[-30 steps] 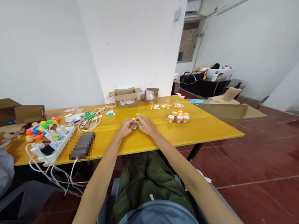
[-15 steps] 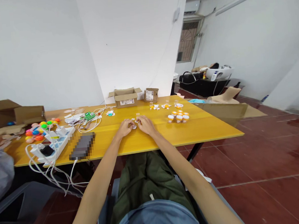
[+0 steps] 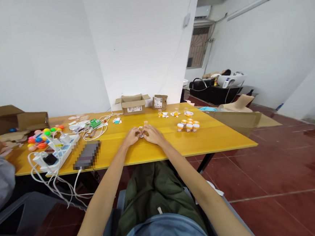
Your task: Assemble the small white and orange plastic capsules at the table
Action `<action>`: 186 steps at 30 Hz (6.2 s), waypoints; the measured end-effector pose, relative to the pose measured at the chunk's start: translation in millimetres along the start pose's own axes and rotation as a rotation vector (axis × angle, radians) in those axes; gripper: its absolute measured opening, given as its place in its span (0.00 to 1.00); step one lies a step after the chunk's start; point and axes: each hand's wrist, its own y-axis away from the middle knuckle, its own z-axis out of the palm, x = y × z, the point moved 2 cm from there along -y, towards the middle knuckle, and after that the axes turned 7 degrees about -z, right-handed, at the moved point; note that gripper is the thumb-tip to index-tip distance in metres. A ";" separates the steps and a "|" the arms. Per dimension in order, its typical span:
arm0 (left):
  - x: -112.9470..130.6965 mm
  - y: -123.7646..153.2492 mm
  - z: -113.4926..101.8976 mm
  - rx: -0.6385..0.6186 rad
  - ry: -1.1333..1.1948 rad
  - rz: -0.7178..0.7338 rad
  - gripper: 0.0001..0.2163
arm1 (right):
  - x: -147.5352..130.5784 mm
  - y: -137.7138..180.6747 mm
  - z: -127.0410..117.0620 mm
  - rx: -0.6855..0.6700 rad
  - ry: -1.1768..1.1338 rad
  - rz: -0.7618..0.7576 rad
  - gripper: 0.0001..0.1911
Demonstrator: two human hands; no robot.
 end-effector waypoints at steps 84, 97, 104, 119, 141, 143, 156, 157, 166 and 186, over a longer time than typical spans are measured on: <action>-9.6 -1.0 0.8 0.006 0.180 -0.085 0.06 | -4.7 5.9 3.5 -0.091 0.016 0.042 0.12; -8.1 0.4 0.4 0.015 0.181 -0.084 0.05 | -17.1 9.3 -1.3 -0.097 0.119 0.025 0.15; -12.1 -0.1 3.7 0.025 0.185 -0.105 0.05 | -17.2 10.9 1.4 -0.109 0.143 0.032 0.15; -9.2 0.8 0.4 0.023 0.197 -0.108 0.05 | -16.2 11.6 2.4 -0.078 0.113 0.034 0.14; -7.1 -0.1 0.0 0.006 0.213 -0.099 0.04 | -21.0 11.4 1.2 -0.105 0.150 0.039 0.14; -7.1 0.0 -0.4 0.000 0.212 -0.095 0.04 | -20.6 11.5 1.5 -0.106 0.146 0.039 0.14; -7.1 0.6 -3.4 -0.015 0.197 -0.088 0.05 | -26.6 9.9 -1.2 -0.114 0.169 0.073 0.14; -7.7 0.4 -3.1 -0.014 0.195 -0.092 0.04 | -25.9 9.9 -0.7 -0.112 0.168 0.067 0.14; -9.2 -1.0 -2.3 0.000 0.208 -0.099 0.04 | -23.2 10.4 2.4 -0.100 0.178 0.056 0.14; -11.6 -3.0 -1.6 -0.022 0.298 -0.103 0.03 | -2.5 2.3 2.5 0.001 -0.187 0.142 0.07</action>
